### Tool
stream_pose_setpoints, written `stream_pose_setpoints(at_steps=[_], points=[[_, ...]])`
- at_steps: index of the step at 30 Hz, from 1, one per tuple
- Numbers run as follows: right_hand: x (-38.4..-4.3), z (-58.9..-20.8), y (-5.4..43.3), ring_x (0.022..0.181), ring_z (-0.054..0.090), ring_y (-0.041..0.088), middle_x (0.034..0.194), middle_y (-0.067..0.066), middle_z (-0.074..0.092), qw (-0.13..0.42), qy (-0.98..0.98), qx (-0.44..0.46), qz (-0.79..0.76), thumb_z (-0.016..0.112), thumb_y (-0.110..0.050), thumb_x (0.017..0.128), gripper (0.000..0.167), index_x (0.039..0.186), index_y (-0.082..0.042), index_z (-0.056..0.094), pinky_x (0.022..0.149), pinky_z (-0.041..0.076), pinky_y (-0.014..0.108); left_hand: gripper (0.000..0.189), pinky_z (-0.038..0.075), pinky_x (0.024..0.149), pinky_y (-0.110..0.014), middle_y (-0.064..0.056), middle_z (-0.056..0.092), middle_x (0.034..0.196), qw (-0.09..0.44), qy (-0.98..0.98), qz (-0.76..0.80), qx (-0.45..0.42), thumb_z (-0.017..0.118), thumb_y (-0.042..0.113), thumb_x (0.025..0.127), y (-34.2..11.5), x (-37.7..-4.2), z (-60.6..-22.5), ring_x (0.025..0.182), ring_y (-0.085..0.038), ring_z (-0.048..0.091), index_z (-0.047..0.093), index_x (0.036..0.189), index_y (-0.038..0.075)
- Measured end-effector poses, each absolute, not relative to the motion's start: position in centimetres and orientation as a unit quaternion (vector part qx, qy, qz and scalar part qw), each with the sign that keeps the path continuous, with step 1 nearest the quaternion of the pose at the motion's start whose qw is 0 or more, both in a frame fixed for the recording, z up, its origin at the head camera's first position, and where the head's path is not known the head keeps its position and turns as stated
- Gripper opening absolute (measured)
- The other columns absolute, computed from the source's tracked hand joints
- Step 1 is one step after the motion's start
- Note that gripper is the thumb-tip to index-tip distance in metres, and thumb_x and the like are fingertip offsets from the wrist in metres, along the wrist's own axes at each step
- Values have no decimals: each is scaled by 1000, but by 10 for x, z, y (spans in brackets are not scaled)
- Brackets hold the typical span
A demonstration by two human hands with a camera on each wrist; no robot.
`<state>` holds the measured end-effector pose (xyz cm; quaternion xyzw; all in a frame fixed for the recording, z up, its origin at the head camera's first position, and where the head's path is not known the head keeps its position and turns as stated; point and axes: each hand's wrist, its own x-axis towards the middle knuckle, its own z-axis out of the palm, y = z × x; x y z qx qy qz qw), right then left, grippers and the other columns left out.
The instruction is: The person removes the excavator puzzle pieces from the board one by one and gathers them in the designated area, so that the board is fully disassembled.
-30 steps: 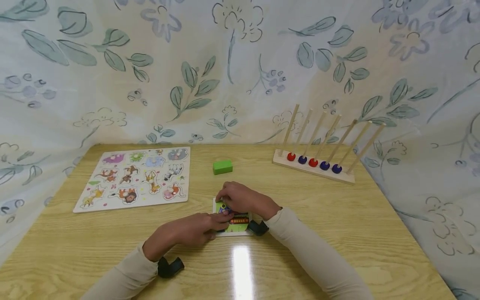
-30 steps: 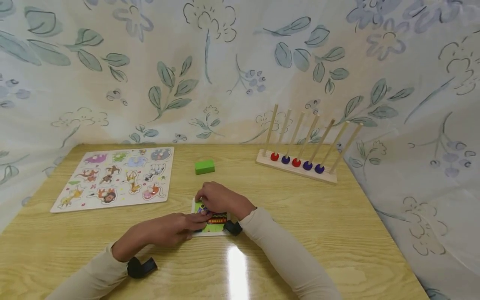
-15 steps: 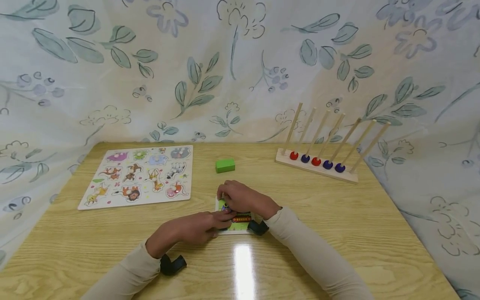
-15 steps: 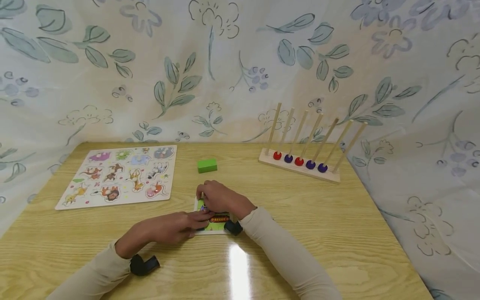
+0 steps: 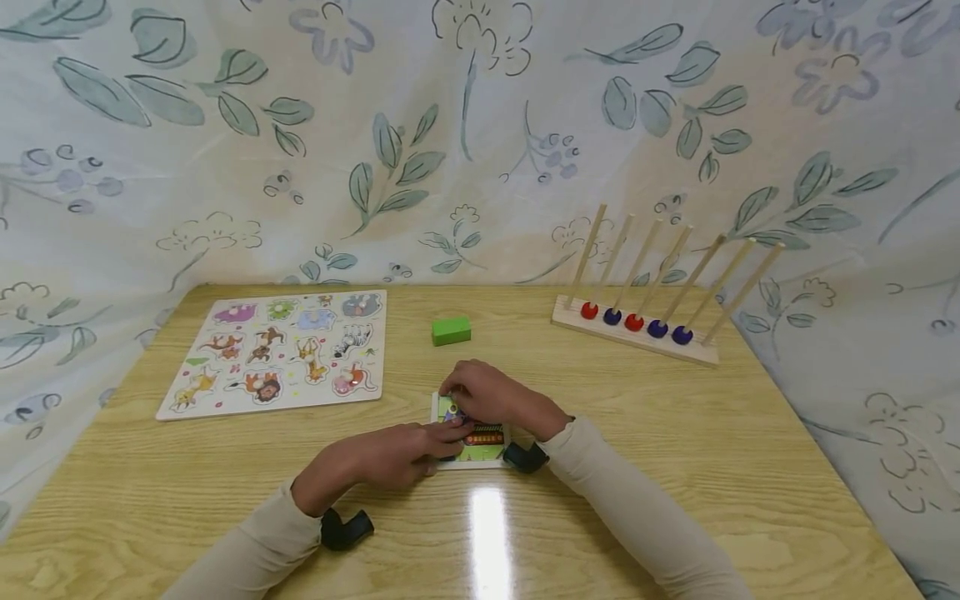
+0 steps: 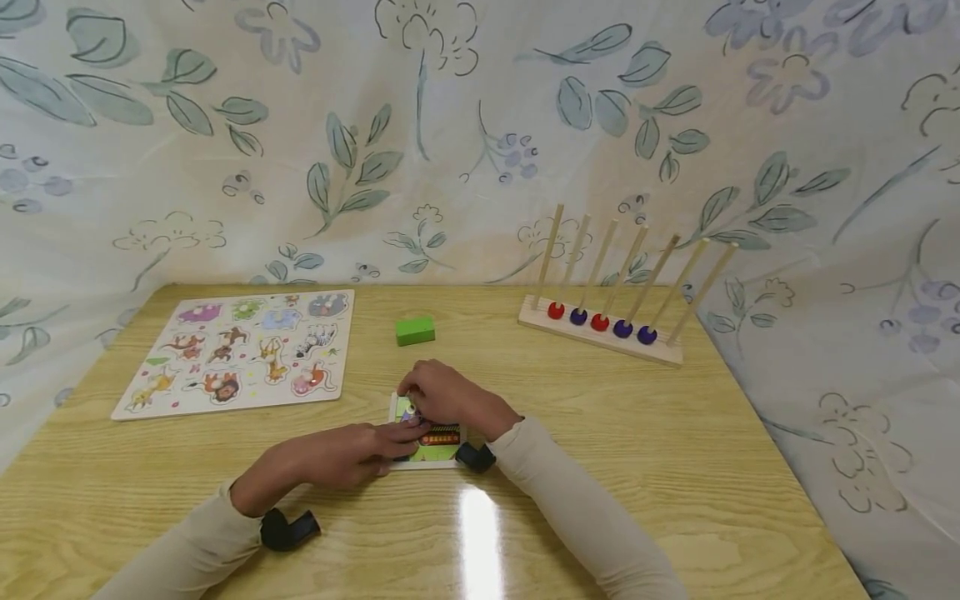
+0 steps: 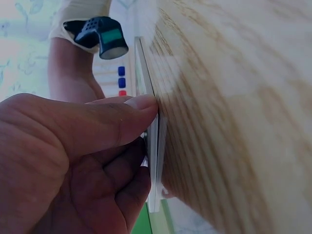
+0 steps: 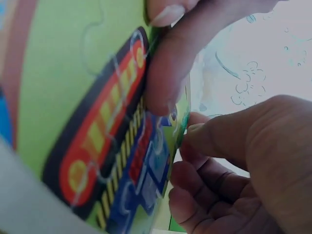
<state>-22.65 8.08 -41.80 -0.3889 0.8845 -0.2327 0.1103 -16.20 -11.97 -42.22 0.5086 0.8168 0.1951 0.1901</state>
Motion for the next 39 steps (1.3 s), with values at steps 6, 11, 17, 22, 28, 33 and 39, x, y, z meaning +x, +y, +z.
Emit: stream_pose_setpoints(at_steps=[6, 11, 17, 22, 28, 33, 39], points=[[-225, -415, 86, 80, 54, 11, 99, 1, 59, 124, 877, -379, -268, 58, -3, 96, 20, 110, -7, 72, 70, 48, 26, 45, 39, 105, -36, -14, 33, 154, 187, 817, 195, 510, 52, -4, 97, -120, -162, -421, 139, -27, 32, 48, 142, -1], [-225, -415, 88, 81, 54, 12, 98, 1, 59, 131, 872, -373, -289, 59, -1, 94, 19, 109, -6, 71, 71, 48, 26, 45, 39, 104, -36, -15, 35, 153, 188, 817, 197, 508, 52, -4, 97, -119, -161, -419, 139, -27, 33, 48, 141, -1], [-224, -419, 88, 78, 53, 11, 97, 1, 61, 125, 873, -371, -291, 60, -1, 93, 20, 110, -6, 69, 70, 47, 26, 45, 38, 106, -37, -14, 35, 153, 194, 818, 202, 502, 52, -2, 97, -120, -161, -419, 139, -27, 32, 48, 142, -1], [-225, -422, 89, 76, 54, 10, 98, 2, 61, 134, 865, -366, -315, 60, 0, 94, 19, 110, -5, 67, 69, 48, 26, 45, 37, 107, -38, -14, 35, 153, 191, 819, 202, 501, 52, -2, 97, -121, -161, -420, 140, -26, 32, 49, 141, 0], [-228, -426, 98, 78, 54, 11, 93, 0, 59, 167, 839, -349, -384, 59, 0, 94, 17, 109, -7, 65, 71, 48, 27, 45, 36, 107, -38, -14, 34, 153, 198, 815, 206, 504, 50, -4, 97, -119, -162, -420, 140, -26, 31, 48, 141, -1], [-228, -427, 103, 78, 54, 15, 89, 1, 57, 182, 815, -340, -433, 60, 0, 94, 15, 106, -6, 65, 72, 47, 27, 45, 35, 108, -38, -14, 34, 153, 191, 816, 205, 506, 49, -4, 96, -119, -161, -420, 140, -27, 32, 49, 141, -1], [-230, -431, 109, 82, 60, 17, 94, 6, 59, 194, 799, -298, -484, 60, -2, 94, 16, 109, -3, 65, 75, 51, 28, 45, 33, 109, -39, -14, 34, 154, 190, 816, 209, 504, 50, -3, 96, -119, -162, -422, 140, -27, 30, 48, 141, -2]])
